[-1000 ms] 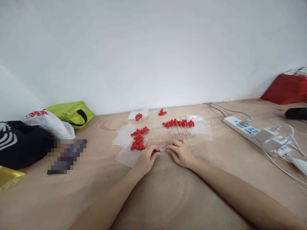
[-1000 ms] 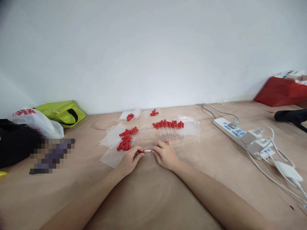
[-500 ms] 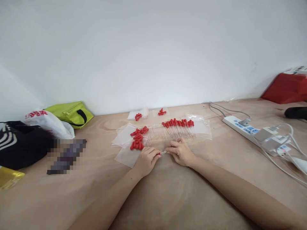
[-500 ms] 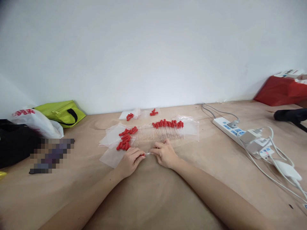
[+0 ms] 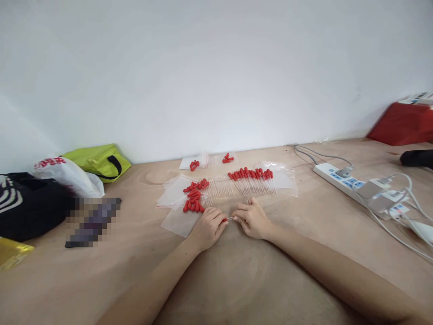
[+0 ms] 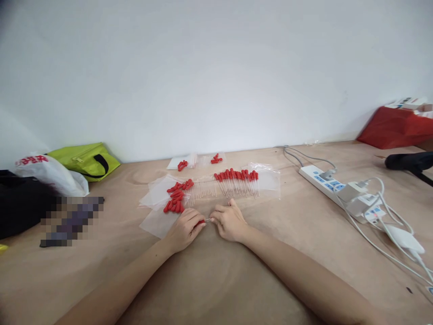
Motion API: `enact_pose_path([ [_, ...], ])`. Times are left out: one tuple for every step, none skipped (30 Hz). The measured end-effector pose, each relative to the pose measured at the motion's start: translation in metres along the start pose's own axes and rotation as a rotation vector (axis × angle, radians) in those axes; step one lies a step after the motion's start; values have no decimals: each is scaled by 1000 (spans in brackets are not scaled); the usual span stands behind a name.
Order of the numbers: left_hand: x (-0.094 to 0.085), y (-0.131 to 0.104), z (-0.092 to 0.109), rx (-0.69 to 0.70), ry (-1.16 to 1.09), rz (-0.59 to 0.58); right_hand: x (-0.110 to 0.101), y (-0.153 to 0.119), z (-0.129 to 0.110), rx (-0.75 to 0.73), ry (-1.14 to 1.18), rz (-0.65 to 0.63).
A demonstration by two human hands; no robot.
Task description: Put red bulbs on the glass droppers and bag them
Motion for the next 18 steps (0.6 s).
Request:
enact_pose_path([
  [0, 0, 1, 7, -1, -1, 1, 1, -1, 4, 2, -7],
  [0, 0, 1, 11, -2, -3, 2, 1, -2, 7, 5, -14],
  [0, 0, 1, 13, -2, -6, 3, 2, -2, 10, 10, -21],
  [0, 0, 1, 13, 0, -9, 4, 3, -2, 14, 14, -29],
  [0, 1, 1, 10, 0, -11, 4, 3, -2, 18, 15, -36],
  [0, 1, 0, 6, -1, -11, 5, 4, -2, 23, 13, -41],
  [0, 1, -1, 2, -2, -12, 5, 5, -2, 25, 8, -47],
  [0, 2, -2, -1, -1, -11, 5, 6, -2, 27, -1, -52],
  [0, 3, -3, -8, 3, -7, 5, 7, -3, 24, -14, -57],
  [0, 3, -5, -16, 11, 0, 4, 8, -3, 17, -31, -60],
  [-1, 4, -7, -26, 19, 9, 4, 9, -4, 5, -54, -63],
  [-1, 5, -9, -36, 24, 24, 3, 9, -5, -9, -82, -66],
  [-2, 5, -11, -42, 22, 42, 2, 10, -6, -23, -114, -69],
  [-3, 5, -13, -48, 14, 67, 0, 9, -7, -33, -144, -74],
  [-4, 5, -14, -59, 5, 101, -1, 9, -6, -31, -168, -75],
  [-5, 5, -16, -81, 1, 143, -3, 8, -4, -9, -187, -69],
  [-6, 5, -18, -115, 1, 190, -6, 8, 1, 38, -199, -50],
  [-7, 4, -20, -154, 4, 228, -9, 7, 8, 112, -203, -15],
])
Point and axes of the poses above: each hand's wrist, its own y-axis towards the middle knuckle, its own x-axis out of the palm, z = x × y, the point moved 4 cm from there along y, towards the middle knuckle, and after that the axes turned 11 degrees about -x, right-handed, at the moved point
